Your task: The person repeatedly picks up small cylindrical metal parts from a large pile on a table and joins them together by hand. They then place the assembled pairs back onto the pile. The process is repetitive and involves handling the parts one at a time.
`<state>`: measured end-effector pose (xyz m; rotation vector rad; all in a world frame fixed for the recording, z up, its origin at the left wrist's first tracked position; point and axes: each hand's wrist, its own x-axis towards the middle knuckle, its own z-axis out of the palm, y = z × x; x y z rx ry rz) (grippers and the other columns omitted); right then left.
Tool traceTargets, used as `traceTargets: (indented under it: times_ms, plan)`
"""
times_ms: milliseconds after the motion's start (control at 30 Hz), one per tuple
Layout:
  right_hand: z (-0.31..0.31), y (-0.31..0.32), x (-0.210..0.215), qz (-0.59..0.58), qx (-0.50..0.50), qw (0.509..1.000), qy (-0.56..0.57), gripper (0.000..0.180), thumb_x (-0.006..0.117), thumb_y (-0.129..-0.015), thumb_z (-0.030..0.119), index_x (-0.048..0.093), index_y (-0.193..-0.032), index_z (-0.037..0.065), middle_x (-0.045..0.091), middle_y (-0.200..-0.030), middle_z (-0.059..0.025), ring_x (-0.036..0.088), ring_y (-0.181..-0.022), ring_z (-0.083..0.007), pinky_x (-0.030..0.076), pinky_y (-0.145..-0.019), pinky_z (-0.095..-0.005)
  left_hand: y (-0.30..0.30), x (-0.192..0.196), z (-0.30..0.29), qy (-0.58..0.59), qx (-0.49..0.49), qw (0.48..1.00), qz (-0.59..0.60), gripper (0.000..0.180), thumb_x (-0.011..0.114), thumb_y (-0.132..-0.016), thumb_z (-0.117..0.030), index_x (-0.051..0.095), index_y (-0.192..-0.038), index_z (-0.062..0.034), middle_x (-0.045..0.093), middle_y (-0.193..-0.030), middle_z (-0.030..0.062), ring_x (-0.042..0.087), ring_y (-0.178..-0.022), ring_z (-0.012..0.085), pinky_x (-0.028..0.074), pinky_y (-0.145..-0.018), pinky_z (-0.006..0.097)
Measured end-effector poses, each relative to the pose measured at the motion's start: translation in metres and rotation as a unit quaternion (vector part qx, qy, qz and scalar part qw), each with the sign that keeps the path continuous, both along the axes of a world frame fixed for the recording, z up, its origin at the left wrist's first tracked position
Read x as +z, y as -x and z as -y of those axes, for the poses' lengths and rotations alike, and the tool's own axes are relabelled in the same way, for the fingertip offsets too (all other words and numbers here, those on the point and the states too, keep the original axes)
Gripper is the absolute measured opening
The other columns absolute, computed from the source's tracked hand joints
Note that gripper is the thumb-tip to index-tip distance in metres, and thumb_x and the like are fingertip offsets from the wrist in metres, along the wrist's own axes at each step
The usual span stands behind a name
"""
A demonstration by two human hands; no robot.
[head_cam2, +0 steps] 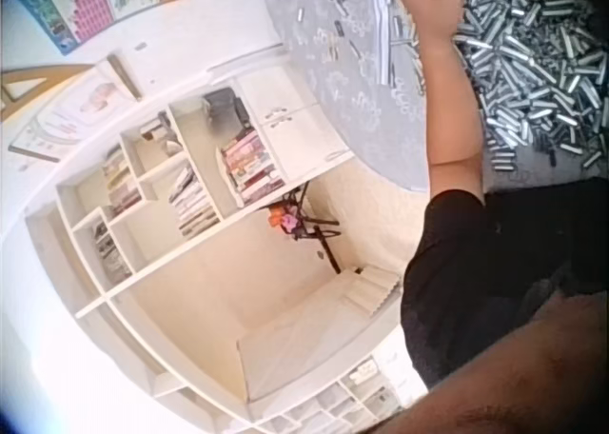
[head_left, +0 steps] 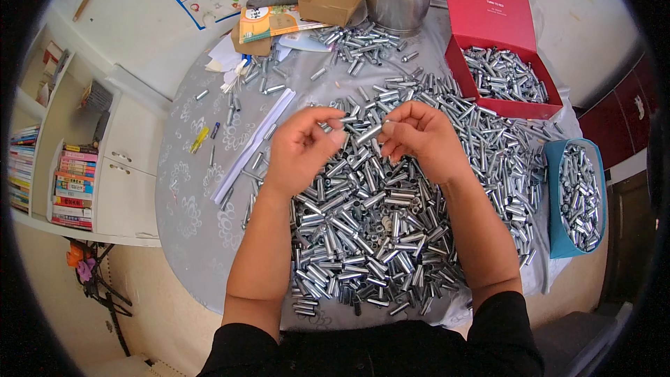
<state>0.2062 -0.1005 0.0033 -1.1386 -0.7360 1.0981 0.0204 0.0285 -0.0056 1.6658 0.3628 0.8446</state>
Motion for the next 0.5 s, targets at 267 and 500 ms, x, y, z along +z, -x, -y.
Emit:
traceTargets:
  times_ms: [267,500]
  plan:
    - [-0.001,-0.001,-0.003,-0.049,0.006,0.999,0.003,0.012,0.067,-0.089,0.009,0.061,-0.097,0.002,0.067,-0.081,-0.0065,0.064,-0.065,-0.0138,0.053,-0.057,-0.025,-0.005,-0.005,0.006,-0.073,0.011,0.993,-0.097,0.023,0.068,-0.087,-0.006,0.068,-0.11,-0.0011,0.067,-0.087,0.0022,0.055,-0.067,0.0041,0.044,-0.058,0.019]
    - [-0.002,0.005,0.001,0.038,-0.015,0.999,-0.036,0.016,0.069,-0.087,0.007,0.064,-0.102,0.002,0.062,-0.074,0.0001,0.056,-0.061,-0.0073,0.046,-0.054,-0.021,-0.007,-0.004,0.008,0.047,0.008,0.998,-0.048,0.019,0.065,-0.091,-0.01,0.067,-0.107,0.0,0.069,-0.083,0.0022,0.054,-0.062,0.0038,0.043,-0.055,0.019]
